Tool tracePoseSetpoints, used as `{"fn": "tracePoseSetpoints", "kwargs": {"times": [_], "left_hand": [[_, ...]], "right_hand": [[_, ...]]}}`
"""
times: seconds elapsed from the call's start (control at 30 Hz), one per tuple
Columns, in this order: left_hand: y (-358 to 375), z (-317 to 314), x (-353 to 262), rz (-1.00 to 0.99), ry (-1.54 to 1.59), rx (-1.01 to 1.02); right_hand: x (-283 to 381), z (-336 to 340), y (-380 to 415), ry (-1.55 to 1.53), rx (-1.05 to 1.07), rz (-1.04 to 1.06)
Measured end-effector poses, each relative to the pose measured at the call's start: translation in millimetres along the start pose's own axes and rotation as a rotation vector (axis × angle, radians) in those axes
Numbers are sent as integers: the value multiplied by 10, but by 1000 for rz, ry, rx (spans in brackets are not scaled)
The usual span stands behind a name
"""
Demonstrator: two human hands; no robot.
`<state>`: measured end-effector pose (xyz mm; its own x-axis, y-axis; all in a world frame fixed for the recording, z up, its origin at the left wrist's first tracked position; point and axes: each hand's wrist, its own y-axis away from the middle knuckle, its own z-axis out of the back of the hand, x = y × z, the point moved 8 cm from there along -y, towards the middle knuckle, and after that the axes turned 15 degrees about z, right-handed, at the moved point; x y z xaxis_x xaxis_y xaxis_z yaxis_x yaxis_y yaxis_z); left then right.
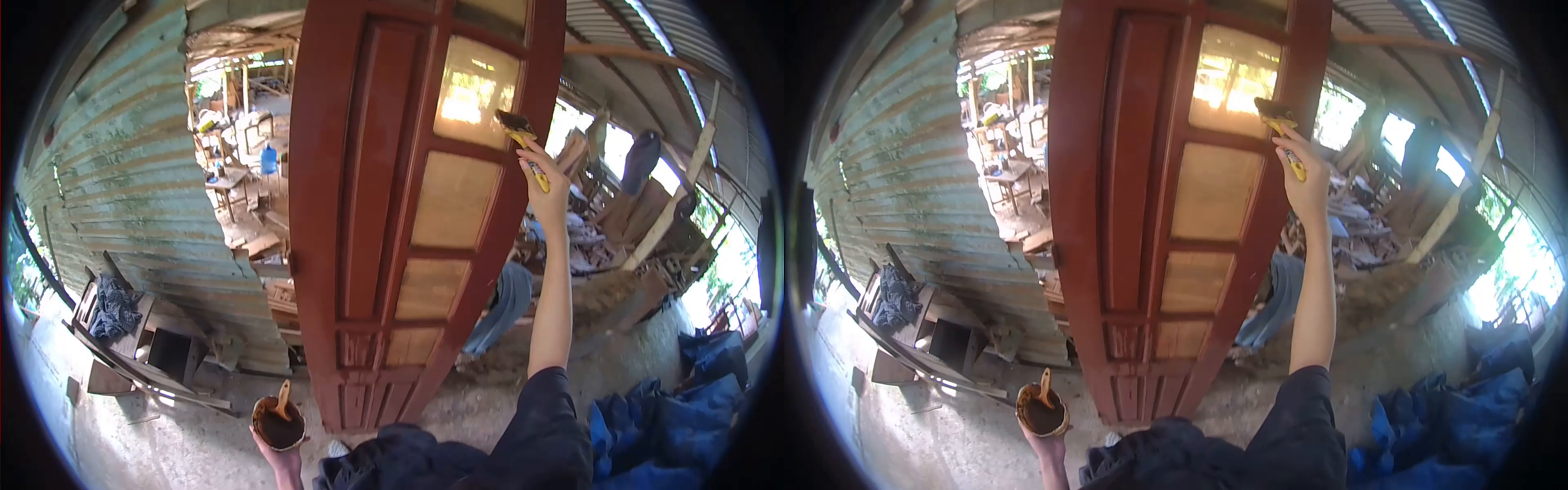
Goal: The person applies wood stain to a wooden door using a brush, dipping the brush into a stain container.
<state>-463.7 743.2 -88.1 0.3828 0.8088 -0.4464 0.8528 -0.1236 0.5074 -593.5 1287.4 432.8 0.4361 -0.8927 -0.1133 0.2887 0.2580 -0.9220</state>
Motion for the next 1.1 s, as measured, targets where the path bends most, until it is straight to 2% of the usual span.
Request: {"fn": "tracePoseSetpoints", "kwargs": {"times": [0.03,0.1,0.2,0.23,0.27,0.33,0.37,0.4,0.43,0.5,0.53,0.6,0.63,0.7,0.73,0.8,0.87,0.9,0.97,1.03,1.1], "left_hand": [[12,7,-19,21,-21,-19],[22,9,-78,-38,40,-21],[-37,211,-18,-17,16,64],[-46,230,-7,-27,-3,113],[-59,271,18,-24,9,72],[-49,251,40,20,3,63],[-36,256,73,43,11,71],[-85,301,73,21,-14,82],[-102,376,123,39,-29,61],[-116,325,158,75,-57,101],[-130,301,196,90,-102,107],[-157,282,256,85,-155,89],[-160,260,285,77,-192,86],[-150,172,366,86,-206,81],[-159,144,414,82,-244,61],[-159,65,525,74,-286,35],[-103,8,654,105,-198,20],[-69,-7,717,106,-211,11],[-58,-56,895,132,-282,34],[-19,-28,1059,138,-295,6],[55,-86,1263,183,-259,83]], "right_hand": [[70,31,216,4,16,-30],[162,88,657,-194,52,-169],[194,121,1710,-481,66,-568],[166,74,2140,-514,162,-653],[275,42,2505,-496,335,-781],[89,-51,3879,-659,507,-1089],[50,14,4444,-501,729,-1139],[62,160,4822,-218,986,-1181],[116,271,5078,-222,1001,-1209],[40,695,5449,222,913,-1312],[57,726,5581,210,923,-1329],[9,977,5658,200,397,-1341],[6,965,5781,201,403,-1364],[5,915,5891,-33,-151,-1380],[48,842,5839,-30,-150,-1393],[137,690,5589,-285,-585,-1323],[263,500,5207,-410,-797,-1271],[310,414,5046,-407,-801,-1287],[339,199,4611,-638,-917,-1137],[377,26,4291,-732,-921,-1113],[368,-225,4169,-866,-915,-1051]]}}
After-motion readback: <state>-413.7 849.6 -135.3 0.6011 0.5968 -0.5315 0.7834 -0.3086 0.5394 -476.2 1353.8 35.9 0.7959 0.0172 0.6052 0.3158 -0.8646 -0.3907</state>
